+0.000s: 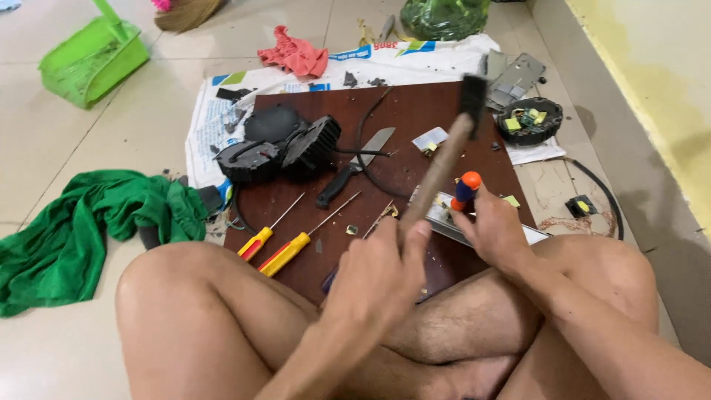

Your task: The person sits on the floor and uses a hammer and screwdriver to break apart a small yellow electronic component. They then use a knife to scrape and separate internal parts, repeatedly striking and prying the component to disassemble it.

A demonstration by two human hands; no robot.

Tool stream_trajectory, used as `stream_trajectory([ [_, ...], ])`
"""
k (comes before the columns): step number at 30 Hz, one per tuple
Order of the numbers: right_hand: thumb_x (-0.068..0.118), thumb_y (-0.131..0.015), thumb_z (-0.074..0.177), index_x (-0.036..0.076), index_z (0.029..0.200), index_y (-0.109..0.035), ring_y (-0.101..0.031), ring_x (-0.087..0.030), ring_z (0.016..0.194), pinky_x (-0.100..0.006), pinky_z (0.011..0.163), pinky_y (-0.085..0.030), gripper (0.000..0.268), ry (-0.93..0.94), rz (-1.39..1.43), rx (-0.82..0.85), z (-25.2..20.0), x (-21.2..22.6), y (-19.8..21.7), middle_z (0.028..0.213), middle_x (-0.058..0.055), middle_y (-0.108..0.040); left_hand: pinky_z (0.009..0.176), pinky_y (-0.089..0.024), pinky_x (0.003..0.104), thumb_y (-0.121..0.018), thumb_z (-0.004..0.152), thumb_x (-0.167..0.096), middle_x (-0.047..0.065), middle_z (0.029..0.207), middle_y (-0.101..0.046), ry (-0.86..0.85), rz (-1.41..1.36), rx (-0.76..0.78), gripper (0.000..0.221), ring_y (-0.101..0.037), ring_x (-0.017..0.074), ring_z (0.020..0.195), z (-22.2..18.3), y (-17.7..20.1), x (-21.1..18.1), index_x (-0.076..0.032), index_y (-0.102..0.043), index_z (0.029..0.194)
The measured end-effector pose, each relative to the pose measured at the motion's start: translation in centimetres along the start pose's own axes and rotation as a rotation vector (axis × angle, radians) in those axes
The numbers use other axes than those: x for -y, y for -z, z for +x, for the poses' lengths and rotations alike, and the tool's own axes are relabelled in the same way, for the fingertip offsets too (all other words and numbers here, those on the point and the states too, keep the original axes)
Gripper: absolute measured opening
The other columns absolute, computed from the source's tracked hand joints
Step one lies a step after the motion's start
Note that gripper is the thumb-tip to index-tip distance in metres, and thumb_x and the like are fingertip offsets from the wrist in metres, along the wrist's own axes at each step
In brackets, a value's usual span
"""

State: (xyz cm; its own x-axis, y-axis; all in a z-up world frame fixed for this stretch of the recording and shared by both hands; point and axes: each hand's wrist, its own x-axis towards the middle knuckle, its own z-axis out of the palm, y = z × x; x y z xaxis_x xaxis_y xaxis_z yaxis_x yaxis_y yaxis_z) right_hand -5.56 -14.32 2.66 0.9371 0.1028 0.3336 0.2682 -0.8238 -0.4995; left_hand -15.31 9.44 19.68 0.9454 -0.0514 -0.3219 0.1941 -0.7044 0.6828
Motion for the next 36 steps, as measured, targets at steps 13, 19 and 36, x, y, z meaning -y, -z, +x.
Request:
stream_trajectory([
  [13,0.017,-0.075,0.092,0.009,0.114,-0.057,-0.072,-0.03,0.07,-0.045,0.065,-0.057,0.029,-0.066,-0.072,0.076,-0.1,1.0,0.5,0.087,-0.01,-0.074,0.057,-0.057,0.058,-0.052,0.108,-0.048,0.017,0.07,-0.075,-0.202,0.022,-0.285,0.04,-0.073,0.0439,0.06,-2.9,-2.5,0.8,-0.009,-0.058,0.098],
  [19,0.015,-0.074,0.088,0.004,0.126,-0.057,-0.074,-0.036,0.074,-0.048,0.068,-0.059,0.043,-0.056,-0.162,0.08,0.3,0.4,0.3,0.093,-0.016,-0.076,0.073,-0.06,0.057,-0.046,0.109,-0.049,0.02,0.08,-0.077,-0.072,0.037,-0.077,0.044,-0.075,0.0459,0.074,-2.7,-2.2,0.0,-0.008,-0.061,0.106],
  [36,0.017,-0.075,0.09,0.003,0.117,-0.061,-0.07,-0.036,0.074,-0.049,0.068,-0.055,0.034,-0.035,-0.095,0.013,0.0,-0.9,-0.3,0.097,-0.018,-0.073,0.082,-0.056,0.06,-0.046,0.108,-0.054,0.019,0.089,-0.078,-0.007,-0.03,-0.034,0.046,-0.074,0.0476,0.085,-2.1,-3.1,0.2,-0.01,-0.06,0.111],
])
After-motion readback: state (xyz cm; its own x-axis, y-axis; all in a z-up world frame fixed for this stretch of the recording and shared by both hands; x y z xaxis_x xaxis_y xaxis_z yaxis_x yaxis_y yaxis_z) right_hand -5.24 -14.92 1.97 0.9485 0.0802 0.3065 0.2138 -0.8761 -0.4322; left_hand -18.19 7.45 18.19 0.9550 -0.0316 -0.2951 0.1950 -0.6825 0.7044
